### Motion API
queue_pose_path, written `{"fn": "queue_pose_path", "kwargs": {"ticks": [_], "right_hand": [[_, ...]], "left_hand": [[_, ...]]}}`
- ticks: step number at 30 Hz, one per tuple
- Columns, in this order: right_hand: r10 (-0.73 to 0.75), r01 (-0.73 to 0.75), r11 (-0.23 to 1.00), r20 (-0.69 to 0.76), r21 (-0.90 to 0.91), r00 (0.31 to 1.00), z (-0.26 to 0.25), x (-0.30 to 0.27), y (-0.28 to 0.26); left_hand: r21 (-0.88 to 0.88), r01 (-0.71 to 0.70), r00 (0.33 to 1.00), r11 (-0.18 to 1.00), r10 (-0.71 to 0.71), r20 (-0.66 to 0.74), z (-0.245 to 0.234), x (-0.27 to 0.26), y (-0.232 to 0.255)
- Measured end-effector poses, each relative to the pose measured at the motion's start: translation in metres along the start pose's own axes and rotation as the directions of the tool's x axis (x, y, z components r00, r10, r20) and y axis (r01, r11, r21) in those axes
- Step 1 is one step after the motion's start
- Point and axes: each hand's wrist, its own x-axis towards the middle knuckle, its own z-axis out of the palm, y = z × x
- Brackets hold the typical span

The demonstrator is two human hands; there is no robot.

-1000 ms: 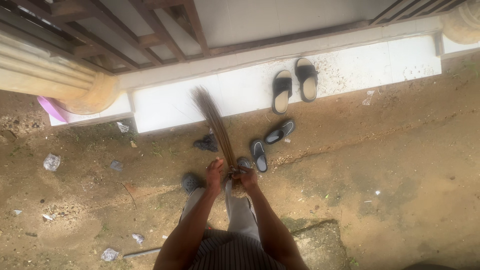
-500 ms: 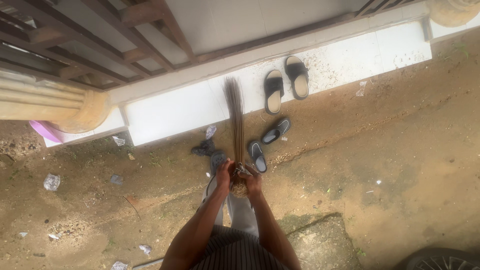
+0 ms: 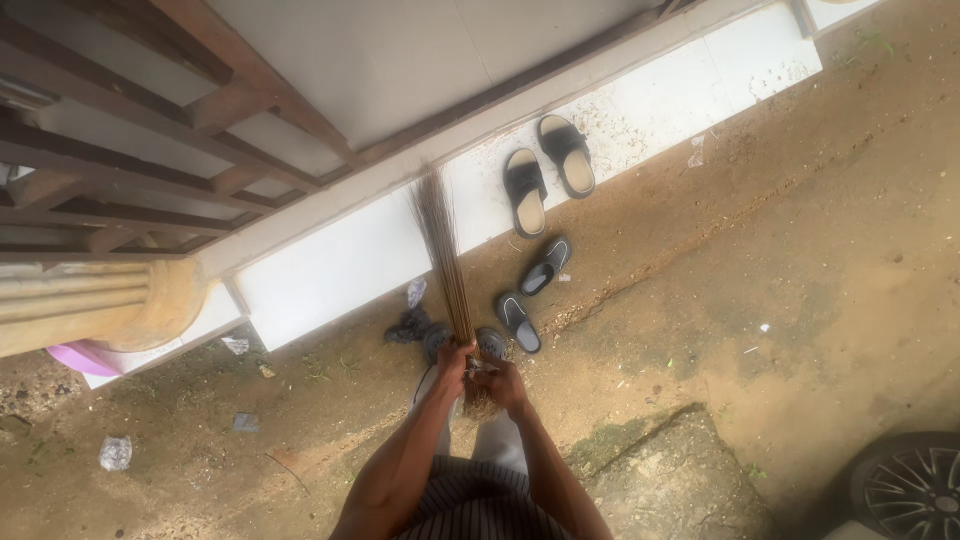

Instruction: The person sweeps debris from the floor into a dustpan using a broom and then carries the broom and dustpan outdoors to dispose of the debris.

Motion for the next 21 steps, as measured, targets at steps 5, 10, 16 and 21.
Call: {"fn": "queue_pose_path", "kwargs": {"ticks": [5, 10, 16, 21], "right_hand": [[0.132, -0.125, 0.991, -0.178, 0.053, 0.975, -0.031, 0.025, -0.014], [0.146, -0.12, 0.988, -0.347, 0.093, 0.927, -0.064, 0.053, -0.023], [0.11, -0.088, 0.994, -0.433, 0.069, 0.895, -0.114, 0.105, -0.02], [0.205, -0.121, 0.964, -0.372, 0.236, 0.905, -0.152, 0.155, -0.042]], "left_hand": [[-0.09, 0.137, 0.99, 0.986, -0.134, 0.045, 0.015, 0.01, -0.009], [-0.309, 0.213, 0.974, 0.927, -0.177, 0.141, 0.048, 0.028, -0.024], [-0.375, 0.162, 0.979, 0.913, -0.102, 0.175, 0.098, 0.049, -0.037], [-0.522, 0.16, 0.987, 0.838, -0.117, 0.114, 0.144, 0.062, -0.042]]}}
